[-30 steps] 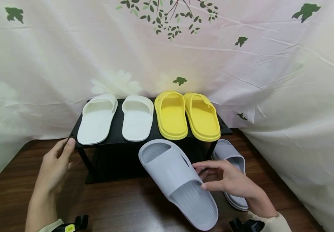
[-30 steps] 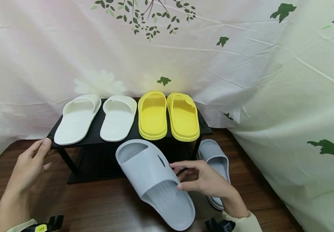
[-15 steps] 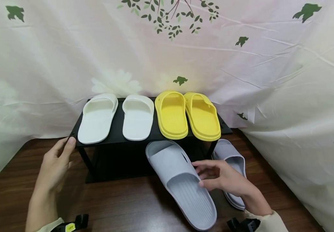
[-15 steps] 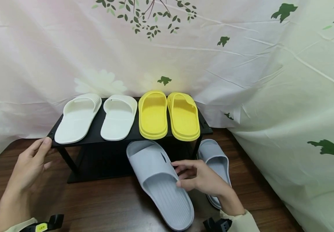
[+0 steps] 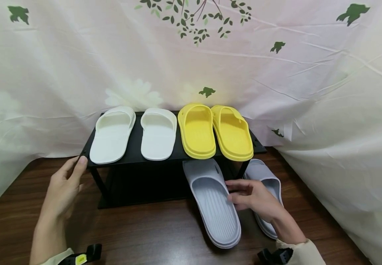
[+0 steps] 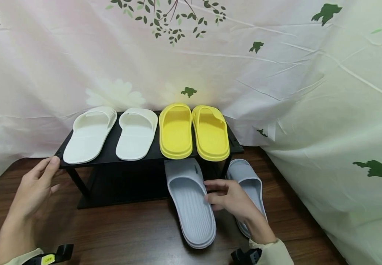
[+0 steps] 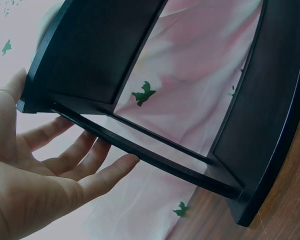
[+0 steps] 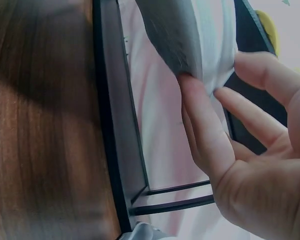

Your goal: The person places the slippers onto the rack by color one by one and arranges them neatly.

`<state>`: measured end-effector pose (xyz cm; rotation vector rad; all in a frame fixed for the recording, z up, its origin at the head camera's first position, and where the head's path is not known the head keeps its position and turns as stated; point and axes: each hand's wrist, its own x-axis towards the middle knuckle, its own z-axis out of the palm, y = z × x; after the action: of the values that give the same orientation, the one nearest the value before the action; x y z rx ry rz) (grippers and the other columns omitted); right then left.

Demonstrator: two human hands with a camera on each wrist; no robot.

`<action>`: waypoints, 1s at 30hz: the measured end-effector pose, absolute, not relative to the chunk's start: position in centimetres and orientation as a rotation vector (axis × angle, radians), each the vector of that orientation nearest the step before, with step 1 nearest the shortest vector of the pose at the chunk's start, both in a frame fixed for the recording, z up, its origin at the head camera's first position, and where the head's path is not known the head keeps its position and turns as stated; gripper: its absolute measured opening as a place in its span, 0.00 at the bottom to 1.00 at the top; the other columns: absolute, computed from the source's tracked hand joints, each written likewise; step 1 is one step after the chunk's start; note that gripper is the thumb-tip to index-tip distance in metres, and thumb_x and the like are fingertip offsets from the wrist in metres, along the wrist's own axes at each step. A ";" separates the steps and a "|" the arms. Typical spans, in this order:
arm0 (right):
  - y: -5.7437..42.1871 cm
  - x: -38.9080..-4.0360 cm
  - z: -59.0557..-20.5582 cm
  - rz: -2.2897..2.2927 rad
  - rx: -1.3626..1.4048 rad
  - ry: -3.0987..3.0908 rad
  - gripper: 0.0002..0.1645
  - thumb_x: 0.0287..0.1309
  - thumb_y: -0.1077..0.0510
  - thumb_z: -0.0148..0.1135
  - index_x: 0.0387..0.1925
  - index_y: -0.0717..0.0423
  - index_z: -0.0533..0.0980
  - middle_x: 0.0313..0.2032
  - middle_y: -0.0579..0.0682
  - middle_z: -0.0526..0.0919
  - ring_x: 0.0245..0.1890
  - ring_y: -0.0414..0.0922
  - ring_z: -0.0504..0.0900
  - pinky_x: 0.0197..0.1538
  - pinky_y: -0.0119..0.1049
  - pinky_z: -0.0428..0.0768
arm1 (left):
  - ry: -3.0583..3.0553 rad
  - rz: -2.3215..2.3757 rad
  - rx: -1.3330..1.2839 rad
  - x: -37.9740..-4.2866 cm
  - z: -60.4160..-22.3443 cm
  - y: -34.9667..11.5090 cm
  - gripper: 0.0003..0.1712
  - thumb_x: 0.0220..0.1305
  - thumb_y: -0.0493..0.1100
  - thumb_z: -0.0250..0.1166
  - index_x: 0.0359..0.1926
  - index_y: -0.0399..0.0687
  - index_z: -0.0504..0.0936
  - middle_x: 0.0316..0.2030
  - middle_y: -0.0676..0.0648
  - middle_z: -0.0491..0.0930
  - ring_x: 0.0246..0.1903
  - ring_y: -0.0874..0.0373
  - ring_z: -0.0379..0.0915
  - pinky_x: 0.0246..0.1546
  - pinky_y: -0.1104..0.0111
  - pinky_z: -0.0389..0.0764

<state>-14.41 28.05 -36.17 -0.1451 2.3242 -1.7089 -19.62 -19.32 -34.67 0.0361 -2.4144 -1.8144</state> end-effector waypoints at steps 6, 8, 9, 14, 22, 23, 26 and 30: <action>28.0 -14.9 -36.7 -1.785 -0.003 2.374 0.33 0.52 0.57 0.68 0.57 0.68 0.71 0.44 0.59 0.81 0.38 0.44 0.83 0.39 0.42 0.84 | -2.404 -1.855 0.011 -19.6 -34.4 -19.3 0.33 0.69 0.61 0.45 0.69 0.53 0.58 0.69 0.40 0.50 0.68 0.49 0.47 0.56 0.33 0.58; 27.9 -15.1 -36.7 -1.796 0.049 2.391 0.32 0.51 0.57 0.69 0.56 0.68 0.72 0.43 0.57 0.82 0.38 0.44 0.83 0.39 0.41 0.84 | -2.402 -1.867 0.002 -19.5 -34.4 -19.3 0.34 0.69 0.61 0.45 0.69 0.53 0.58 0.70 0.40 0.48 0.69 0.47 0.45 0.56 0.32 0.57; 27.8 -15.3 -36.7 -1.798 0.076 2.401 0.31 0.51 0.58 0.69 0.55 0.67 0.72 0.43 0.57 0.82 0.37 0.44 0.83 0.39 0.40 0.84 | -2.401 -1.871 0.000 -19.5 -34.4 -19.3 0.34 0.68 0.62 0.45 0.70 0.53 0.58 0.70 0.40 0.47 0.69 0.47 0.44 0.57 0.32 0.56; 27.7 -16.3 -36.5 -1.771 0.110 2.433 0.29 0.53 0.60 0.66 0.56 0.67 0.72 0.48 0.60 0.80 0.38 0.44 0.83 0.40 0.40 0.84 | -2.410 -1.858 -0.006 -19.5 -34.5 -19.4 0.35 0.68 0.62 0.45 0.70 0.53 0.56 0.71 0.39 0.47 0.69 0.45 0.45 0.56 0.32 0.58; 27.6 -18.3 -37.1 -1.779 0.154 2.369 0.28 0.55 0.64 0.62 0.57 0.68 0.69 0.55 0.63 0.74 0.42 0.45 0.82 0.44 0.43 0.83 | -2.409 -1.850 -0.011 -19.6 -34.5 -19.3 0.34 0.69 0.61 0.45 0.69 0.52 0.58 0.70 0.39 0.49 0.69 0.48 0.47 0.56 0.33 0.59; 27.6 -18.5 -37.2 -1.784 0.161 2.357 0.28 0.55 0.64 0.62 0.58 0.68 0.69 0.56 0.63 0.73 0.42 0.45 0.82 0.44 0.43 0.83 | -2.405 -1.854 -0.011 -19.6 -34.5 -19.3 0.33 0.69 0.61 0.45 0.69 0.52 0.58 0.70 0.39 0.49 0.68 0.48 0.47 0.56 0.33 0.59; 27.6 -19.1 -37.5 -1.788 0.165 2.343 0.28 0.56 0.65 0.61 0.59 0.69 0.67 0.57 0.64 0.72 0.42 0.44 0.82 0.44 0.43 0.83 | -2.399 -1.866 -0.004 -19.7 -34.5 -19.3 0.33 0.69 0.61 0.45 0.69 0.52 0.59 0.70 0.39 0.49 0.68 0.48 0.47 0.56 0.32 0.57; 27.6 -19.9 -38.1 -1.798 0.153 2.348 0.29 0.56 0.66 0.60 0.59 0.70 0.66 0.59 0.65 0.71 0.43 0.44 0.82 0.45 0.44 0.83 | -2.400 -1.862 0.002 -19.6 -34.5 -19.3 0.34 0.68 0.62 0.45 0.69 0.52 0.59 0.70 0.39 0.49 0.68 0.48 0.47 0.56 0.32 0.58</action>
<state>-19.90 27.58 -38.05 0.1529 2.3485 -1.7976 -19.62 -19.34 -34.54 0.0017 -2.4003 -1.8617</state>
